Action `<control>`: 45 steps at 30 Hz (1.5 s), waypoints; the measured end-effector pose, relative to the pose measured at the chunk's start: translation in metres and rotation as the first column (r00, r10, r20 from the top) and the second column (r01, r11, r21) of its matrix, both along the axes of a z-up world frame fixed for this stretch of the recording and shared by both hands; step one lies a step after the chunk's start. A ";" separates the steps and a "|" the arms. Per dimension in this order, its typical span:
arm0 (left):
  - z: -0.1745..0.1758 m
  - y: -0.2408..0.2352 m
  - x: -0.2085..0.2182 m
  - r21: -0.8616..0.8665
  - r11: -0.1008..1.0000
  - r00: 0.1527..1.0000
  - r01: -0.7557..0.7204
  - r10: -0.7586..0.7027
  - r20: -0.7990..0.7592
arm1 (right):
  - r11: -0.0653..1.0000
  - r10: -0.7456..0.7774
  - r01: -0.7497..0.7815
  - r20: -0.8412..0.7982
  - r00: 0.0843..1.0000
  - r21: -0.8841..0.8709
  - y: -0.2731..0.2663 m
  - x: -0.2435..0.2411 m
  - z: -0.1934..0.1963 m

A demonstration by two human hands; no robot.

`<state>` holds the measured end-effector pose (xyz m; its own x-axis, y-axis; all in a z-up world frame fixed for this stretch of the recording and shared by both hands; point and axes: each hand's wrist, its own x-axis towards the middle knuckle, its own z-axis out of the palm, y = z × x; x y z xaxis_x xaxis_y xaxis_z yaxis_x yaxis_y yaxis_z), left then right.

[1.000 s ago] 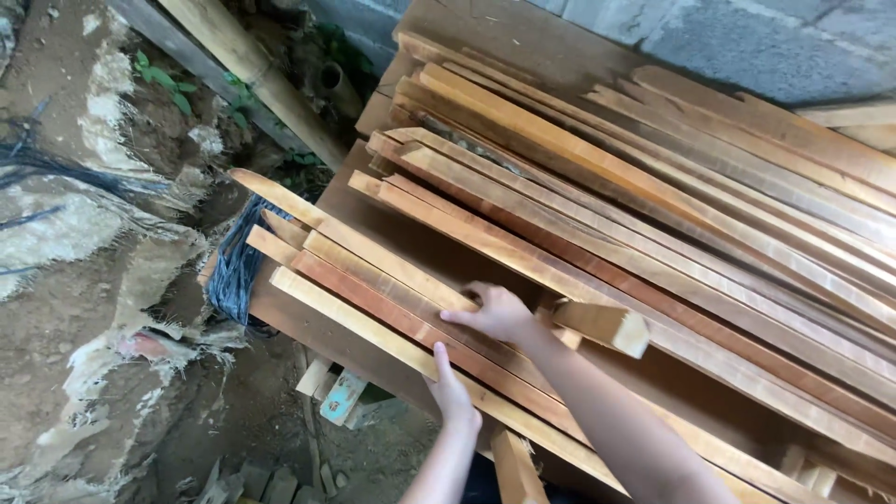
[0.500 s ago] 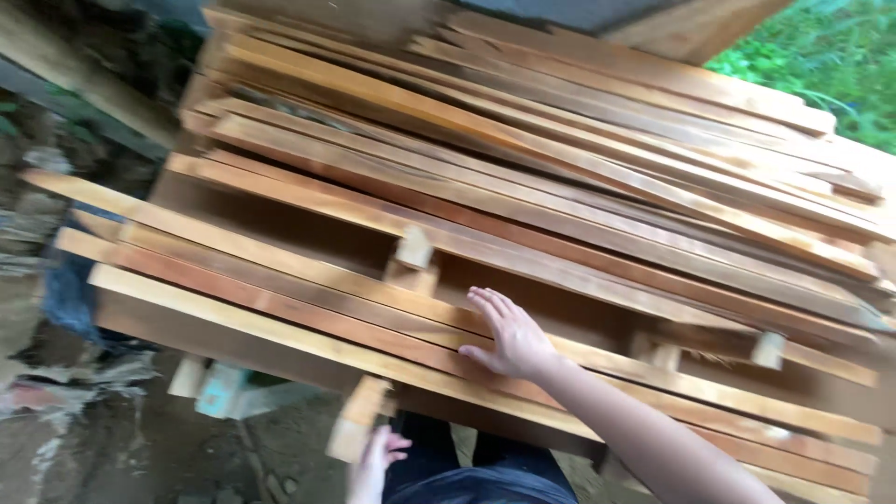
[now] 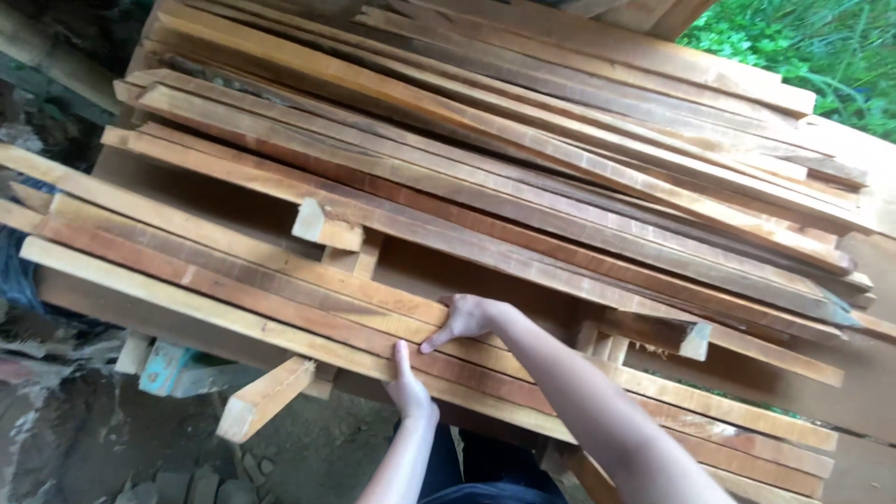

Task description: The person stacks thin wooden planks on a wooden workbench and secures them into bundles using black plastic straps. They align the planks, wrap the straps around the stacks, and tie them by hand.

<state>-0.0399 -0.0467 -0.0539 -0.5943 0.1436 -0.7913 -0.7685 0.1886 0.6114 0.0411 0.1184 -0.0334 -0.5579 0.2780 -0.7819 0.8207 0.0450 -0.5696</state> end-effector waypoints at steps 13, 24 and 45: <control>0.027 0.002 0.018 -0.065 0.997 0.993 -0.030 0.037 0.116 | 1.000 0.021 -0.021 0.001 1.000 0.011 -0.004 0.017 0.013; 0.070 -0.017 -0.029 -0.187 0.328 0.375 0.926 -0.853 0.362 | 0.927 -0.009 0.009 0.000 1.000 0.376 -0.026 0.032 0.000; -0.025 0.050 -0.053 -0.933 0.159 -0.871 0.323 -0.335 -0.359 | 0.305 -0.529 0.288 -0.090 0.844 0.908 -0.125 0.036 -0.007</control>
